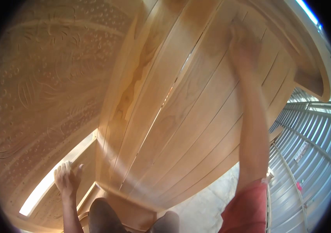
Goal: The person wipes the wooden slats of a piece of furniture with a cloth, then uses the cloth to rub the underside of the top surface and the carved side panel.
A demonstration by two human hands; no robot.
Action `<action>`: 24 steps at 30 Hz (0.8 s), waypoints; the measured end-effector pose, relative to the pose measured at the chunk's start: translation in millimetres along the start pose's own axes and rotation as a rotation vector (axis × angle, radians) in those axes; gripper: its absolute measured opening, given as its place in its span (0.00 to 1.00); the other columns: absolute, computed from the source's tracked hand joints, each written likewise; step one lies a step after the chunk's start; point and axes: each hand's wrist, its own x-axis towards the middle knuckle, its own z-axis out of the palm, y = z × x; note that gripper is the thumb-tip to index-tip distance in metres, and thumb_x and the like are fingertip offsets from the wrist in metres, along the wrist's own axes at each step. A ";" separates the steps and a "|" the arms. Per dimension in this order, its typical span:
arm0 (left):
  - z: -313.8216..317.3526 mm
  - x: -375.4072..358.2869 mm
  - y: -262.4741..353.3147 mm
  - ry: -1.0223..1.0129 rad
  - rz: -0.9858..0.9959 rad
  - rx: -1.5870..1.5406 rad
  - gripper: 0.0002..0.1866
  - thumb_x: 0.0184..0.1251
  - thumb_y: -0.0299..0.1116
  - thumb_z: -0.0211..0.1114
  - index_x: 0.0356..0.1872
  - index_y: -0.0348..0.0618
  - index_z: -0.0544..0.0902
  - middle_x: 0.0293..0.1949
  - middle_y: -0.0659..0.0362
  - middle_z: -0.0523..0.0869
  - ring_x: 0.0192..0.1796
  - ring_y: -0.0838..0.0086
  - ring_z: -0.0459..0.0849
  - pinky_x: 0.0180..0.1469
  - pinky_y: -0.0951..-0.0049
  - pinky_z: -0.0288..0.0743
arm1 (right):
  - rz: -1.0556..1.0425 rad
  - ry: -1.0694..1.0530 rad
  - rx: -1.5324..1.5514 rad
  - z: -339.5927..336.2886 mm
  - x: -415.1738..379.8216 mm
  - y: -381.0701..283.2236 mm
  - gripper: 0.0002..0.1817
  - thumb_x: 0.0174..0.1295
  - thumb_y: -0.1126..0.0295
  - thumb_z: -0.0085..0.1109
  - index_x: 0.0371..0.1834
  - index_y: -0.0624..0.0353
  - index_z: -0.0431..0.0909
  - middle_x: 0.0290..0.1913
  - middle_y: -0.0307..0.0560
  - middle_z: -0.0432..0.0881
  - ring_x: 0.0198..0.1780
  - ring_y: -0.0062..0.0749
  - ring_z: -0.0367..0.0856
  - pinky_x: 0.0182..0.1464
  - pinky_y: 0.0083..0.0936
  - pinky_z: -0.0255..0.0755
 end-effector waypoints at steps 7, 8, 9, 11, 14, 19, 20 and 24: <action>-6.6 0.7 2.2 0.048 0.043 -0.053 0.22 0.61 0.48 0.72 0.44 0.38 0.84 0.39 0.52 0.87 0.40 0.57 0.84 0.47 0.60 0.74 | -0.053 -0.974 0.411 -153.2 -257.8 -198.2 0.29 0.57 0.72 0.58 0.66 0.54 0.78 0.64 0.41 0.80 0.49 0.26 0.86 0.37 0.31 0.80; -21.5 1.7 14.2 0.118 0.111 -0.175 0.22 0.63 0.43 0.72 0.52 0.37 0.84 0.46 0.50 0.88 0.47 0.58 0.86 0.54 0.61 0.76 | 0.112 -0.944 0.662 -175.0 -273.3 -216.0 0.27 0.60 0.72 0.58 0.65 0.54 0.79 0.63 0.41 0.81 0.51 0.29 0.85 0.41 0.31 0.80; -17.8 -7.6 27.2 0.127 0.105 -0.488 0.21 0.64 0.40 0.71 0.52 0.36 0.84 0.48 0.50 0.88 0.51 0.60 0.86 0.57 0.62 0.75 | 0.275 -0.894 0.908 -190.5 -286.9 -231.6 0.24 0.62 0.73 0.57 0.64 0.55 0.80 0.61 0.42 0.82 0.53 0.32 0.85 0.45 0.31 0.80; -11.5 -34.1 65.7 -0.054 0.058 -0.952 0.19 0.66 0.33 0.69 0.54 0.36 0.83 0.50 0.50 0.87 0.54 0.63 0.85 0.60 0.63 0.75 | 0.948 -1.007 1.400 -224.7 -281.5 -256.8 0.15 0.69 0.70 0.57 0.57 0.60 0.84 0.56 0.45 0.85 0.54 0.35 0.84 0.51 0.29 0.78; 25.7 -98.9 127.7 -0.560 -0.012 -1.294 0.14 0.69 0.26 0.65 0.54 0.34 0.82 0.48 0.52 0.87 0.50 0.68 0.85 0.55 0.67 0.77 | 1.364 -1.052 1.589 -264.6 -289.6 -288.8 0.15 0.74 0.64 0.58 0.52 0.64 0.85 0.49 0.47 0.86 0.51 0.36 0.83 0.52 0.27 0.76; 32.1 -112.1 172.0 -1.120 -0.266 -1.700 0.08 0.74 0.24 0.61 0.47 0.34 0.85 0.43 0.60 0.85 0.44 0.79 0.83 0.50 0.76 0.76 | 1.545 -0.928 1.321 -288.7 -315.5 -276.1 0.12 0.69 0.71 0.64 0.50 0.67 0.85 0.46 0.45 0.84 0.48 0.27 0.82 0.50 0.22 0.75; 39.4 -113.3 172.8 -1.126 -0.261 -1.697 0.08 0.74 0.24 0.61 0.47 0.34 0.85 0.43 0.60 0.85 0.44 0.79 0.83 0.50 0.76 0.76 | 1.550 -0.924 1.317 -292.1 -323.7 -269.2 0.12 0.69 0.71 0.64 0.50 0.67 0.85 0.46 0.45 0.84 0.48 0.27 0.82 0.50 0.22 0.75; 33.8 -106.9 186.8 -1.428 -0.358 -2.016 0.10 0.73 0.28 0.65 0.50 0.35 0.86 0.35 0.65 0.85 0.36 0.82 0.80 0.40 0.80 0.72 | 1.838 -0.853 1.425 -296.4 -332.6 -254.5 0.20 0.60 0.72 0.72 0.56 0.61 0.82 0.36 0.37 0.79 0.36 0.20 0.76 0.41 0.20 0.72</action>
